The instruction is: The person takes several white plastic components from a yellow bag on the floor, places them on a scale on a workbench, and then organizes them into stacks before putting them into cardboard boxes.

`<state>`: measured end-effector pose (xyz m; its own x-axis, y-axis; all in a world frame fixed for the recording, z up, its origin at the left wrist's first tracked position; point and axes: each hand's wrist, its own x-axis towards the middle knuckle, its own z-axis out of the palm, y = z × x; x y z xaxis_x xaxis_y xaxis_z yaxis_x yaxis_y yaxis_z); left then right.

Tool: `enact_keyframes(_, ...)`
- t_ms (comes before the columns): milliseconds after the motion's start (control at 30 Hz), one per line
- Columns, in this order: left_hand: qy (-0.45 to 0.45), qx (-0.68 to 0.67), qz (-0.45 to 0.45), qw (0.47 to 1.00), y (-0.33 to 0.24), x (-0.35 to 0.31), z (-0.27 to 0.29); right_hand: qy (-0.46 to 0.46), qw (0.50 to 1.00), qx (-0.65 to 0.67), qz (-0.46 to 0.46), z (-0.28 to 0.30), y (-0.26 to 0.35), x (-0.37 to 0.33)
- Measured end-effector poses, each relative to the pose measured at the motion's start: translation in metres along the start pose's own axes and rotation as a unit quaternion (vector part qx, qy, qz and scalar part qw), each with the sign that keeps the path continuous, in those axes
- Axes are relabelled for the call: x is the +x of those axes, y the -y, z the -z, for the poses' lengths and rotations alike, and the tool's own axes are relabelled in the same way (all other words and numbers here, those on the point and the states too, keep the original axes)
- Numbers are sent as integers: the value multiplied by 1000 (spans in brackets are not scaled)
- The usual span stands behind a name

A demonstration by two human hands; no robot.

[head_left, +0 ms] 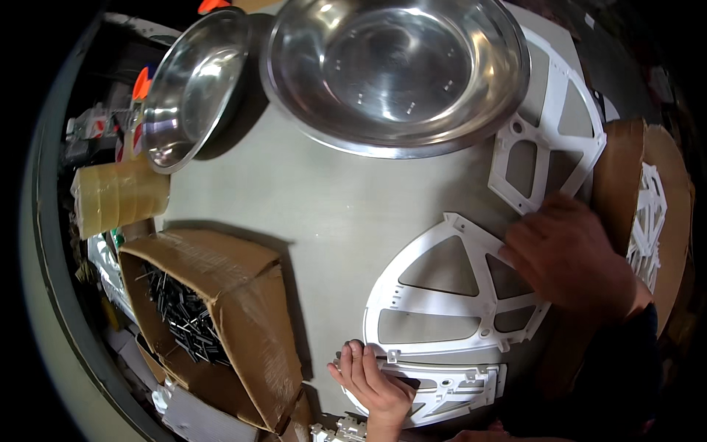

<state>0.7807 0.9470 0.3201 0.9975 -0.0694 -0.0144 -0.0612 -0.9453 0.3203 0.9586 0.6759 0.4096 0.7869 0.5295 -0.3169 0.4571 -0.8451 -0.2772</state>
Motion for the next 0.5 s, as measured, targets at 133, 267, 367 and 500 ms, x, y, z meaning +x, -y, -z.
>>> enact_keyframes(133,-18,30,34,999,5,-11,-4,-145,985,-3,-89,-18,-7,28)
enact_keyframes(267,-19,-15,8,1000,9,-5,-5,-127,978,-10,-165,-25,-15,6)
enact_keyframes(367,-30,-31,9,999,12,-8,-1,-58,990,-29,-126,-21,-13,3)
enact_keyframes(500,-40,-40,-14,998,14,-3,-3,-26,994,-33,-104,-12,-6,5)
